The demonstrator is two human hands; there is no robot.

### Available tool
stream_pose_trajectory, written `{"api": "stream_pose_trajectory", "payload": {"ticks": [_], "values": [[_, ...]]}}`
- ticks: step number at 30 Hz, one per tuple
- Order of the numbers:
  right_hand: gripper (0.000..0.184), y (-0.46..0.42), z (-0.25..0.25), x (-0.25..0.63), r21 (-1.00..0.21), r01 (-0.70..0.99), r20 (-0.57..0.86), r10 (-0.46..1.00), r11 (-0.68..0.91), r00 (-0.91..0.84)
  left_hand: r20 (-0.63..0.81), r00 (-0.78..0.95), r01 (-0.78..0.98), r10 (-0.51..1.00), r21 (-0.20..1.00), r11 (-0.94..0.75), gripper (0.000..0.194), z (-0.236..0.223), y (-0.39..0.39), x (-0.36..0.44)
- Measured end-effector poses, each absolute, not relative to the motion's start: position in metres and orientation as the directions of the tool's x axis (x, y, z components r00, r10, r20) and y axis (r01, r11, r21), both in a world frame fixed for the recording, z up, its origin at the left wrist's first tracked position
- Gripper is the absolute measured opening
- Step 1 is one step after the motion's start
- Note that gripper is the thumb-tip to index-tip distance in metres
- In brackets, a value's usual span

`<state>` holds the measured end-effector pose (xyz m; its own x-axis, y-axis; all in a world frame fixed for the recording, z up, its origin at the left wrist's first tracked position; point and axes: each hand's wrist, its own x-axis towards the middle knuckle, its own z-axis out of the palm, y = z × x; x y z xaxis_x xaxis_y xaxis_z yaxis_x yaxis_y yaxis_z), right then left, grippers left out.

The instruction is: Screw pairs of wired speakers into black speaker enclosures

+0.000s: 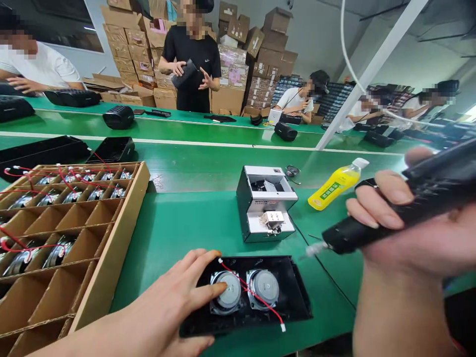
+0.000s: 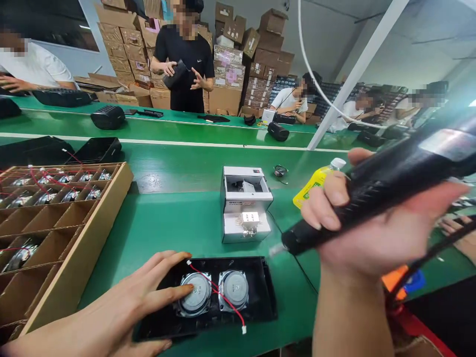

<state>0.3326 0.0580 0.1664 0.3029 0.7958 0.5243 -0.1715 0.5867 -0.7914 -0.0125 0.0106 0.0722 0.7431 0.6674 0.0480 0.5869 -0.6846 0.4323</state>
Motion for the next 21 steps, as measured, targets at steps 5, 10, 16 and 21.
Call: {"api": "stream_pose_trajectory", "payload": {"ticks": [5, 10, 16, 21], "values": [[0.061, 0.076, 0.171, 0.292, -0.709, -0.189, 0.637, 0.732, 0.680, 0.243, -0.006, 0.739, 0.594, 0.673, 0.476, -0.648, 0.062, 0.069, 0.022, 0.006], [0.056, 0.087, 0.153, 0.278, -0.722, -0.081, 0.654, 0.717, 0.687, 0.241, -0.047, 0.749, 0.597, 0.661, 0.481, -0.642, 0.070, 0.066, 0.022, -0.007], [0.061, 0.101, 0.135, 0.274, -0.732, -0.064, 0.655, 0.726, 0.679, 0.211, -0.005, 0.742, 0.583, 0.670, 0.498, -0.642, 0.074, 0.071, 0.022, -0.019], [0.063, 0.103, 0.128, 0.277, -0.761, -0.057, 0.621, 0.751, 0.647, 0.225, -0.031, 0.752, 0.571, 0.659, 0.530, -0.626, 0.076, 0.074, 0.027, -0.019]]}}
